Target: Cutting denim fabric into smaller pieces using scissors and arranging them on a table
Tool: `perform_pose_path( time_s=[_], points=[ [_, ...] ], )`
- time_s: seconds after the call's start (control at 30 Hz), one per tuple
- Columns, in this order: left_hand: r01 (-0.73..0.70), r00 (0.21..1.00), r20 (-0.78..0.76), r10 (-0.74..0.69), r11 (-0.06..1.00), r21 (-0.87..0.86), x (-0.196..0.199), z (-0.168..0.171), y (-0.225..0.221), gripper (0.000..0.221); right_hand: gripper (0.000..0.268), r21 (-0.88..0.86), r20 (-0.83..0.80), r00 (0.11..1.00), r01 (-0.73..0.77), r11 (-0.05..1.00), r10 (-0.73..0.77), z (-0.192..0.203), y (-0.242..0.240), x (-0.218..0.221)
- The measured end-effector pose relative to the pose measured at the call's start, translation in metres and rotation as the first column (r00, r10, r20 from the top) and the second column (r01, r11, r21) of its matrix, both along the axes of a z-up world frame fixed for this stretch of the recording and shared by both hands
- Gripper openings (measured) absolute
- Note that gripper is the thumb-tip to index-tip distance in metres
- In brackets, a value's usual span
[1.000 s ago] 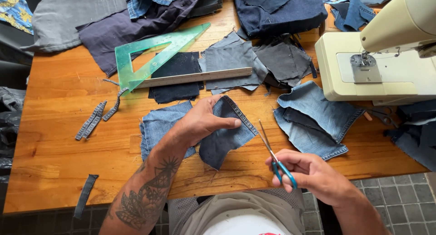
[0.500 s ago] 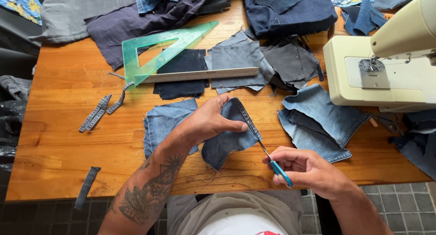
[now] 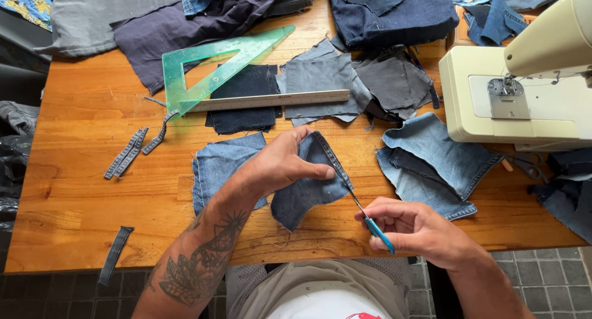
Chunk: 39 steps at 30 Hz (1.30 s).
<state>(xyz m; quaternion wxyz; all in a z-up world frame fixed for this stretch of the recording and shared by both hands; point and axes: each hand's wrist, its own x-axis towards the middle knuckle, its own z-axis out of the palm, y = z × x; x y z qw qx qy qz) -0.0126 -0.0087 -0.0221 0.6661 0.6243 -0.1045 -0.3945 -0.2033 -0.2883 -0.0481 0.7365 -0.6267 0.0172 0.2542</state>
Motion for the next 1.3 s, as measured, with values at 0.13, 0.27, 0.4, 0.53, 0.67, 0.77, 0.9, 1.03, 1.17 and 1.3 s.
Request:
perform_pose_path(
  time_s=[0.13,0.27,0.4,0.53,0.67,0.77,0.9,1.03,1.17,1.3],
  points=[
    [0.019,0.994,0.107,-0.032,0.993,0.118,-0.001,0.003,-0.001,0.068,0.050,0.014,0.015,1.000,-0.001,1.000,0.001,-0.006,0.002,0.005],
    [0.003,0.997,0.071,-0.010,0.995,0.103,-0.001,0.006,0.003,0.066,0.051,0.049,0.047,0.999,0.007,0.999,-0.009,-0.018,0.000,0.007],
    [-0.017,0.996,0.095,0.001,0.986,0.165,0.001,0.006,0.006,0.067,0.053,0.091,0.062,0.998,-0.008,0.996,0.003,-0.017,0.000,0.005],
    [-0.028,0.993,0.114,0.013,0.990,0.135,0.002,0.003,0.005,0.067,0.052,0.145,0.028,0.999,-0.019,0.989,0.015,-0.018,0.002,0.004],
    [-0.011,0.969,0.242,-0.053,0.967,0.255,0.001,0.009,0.012,0.065,0.051,0.001,-0.019,0.998,0.063,0.998,-0.063,-0.017,0.012,0.014],
    [0.016,0.979,0.194,-0.063,0.972,0.234,-0.004,0.024,0.009,0.065,0.051,0.008,-0.003,0.997,0.076,0.997,-0.076,-0.020,0.011,0.014],
    [-0.009,0.982,0.187,-0.026,0.983,0.186,0.000,0.007,0.011,0.063,0.047,0.058,0.049,0.998,0.039,0.998,-0.042,-0.020,0.012,0.014],
    [-0.003,0.970,0.232,-0.064,0.960,0.278,0.002,0.009,0.013,0.064,0.049,0.078,0.029,0.997,0.071,0.994,-0.073,-0.028,0.013,0.013],
    [0.021,0.975,0.207,-0.076,0.967,0.256,0.003,0.016,0.014,0.065,0.052,0.048,0.044,0.995,0.089,0.995,-0.091,-0.024,0.024,0.023],
    [0.024,0.980,0.183,-0.077,0.960,0.278,0.000,0.017,0.015,0.064,0.049,0.067,0.084,0.993,0.072,0.995,-0.078,-0.025,0.029,0.025]
  ],
)
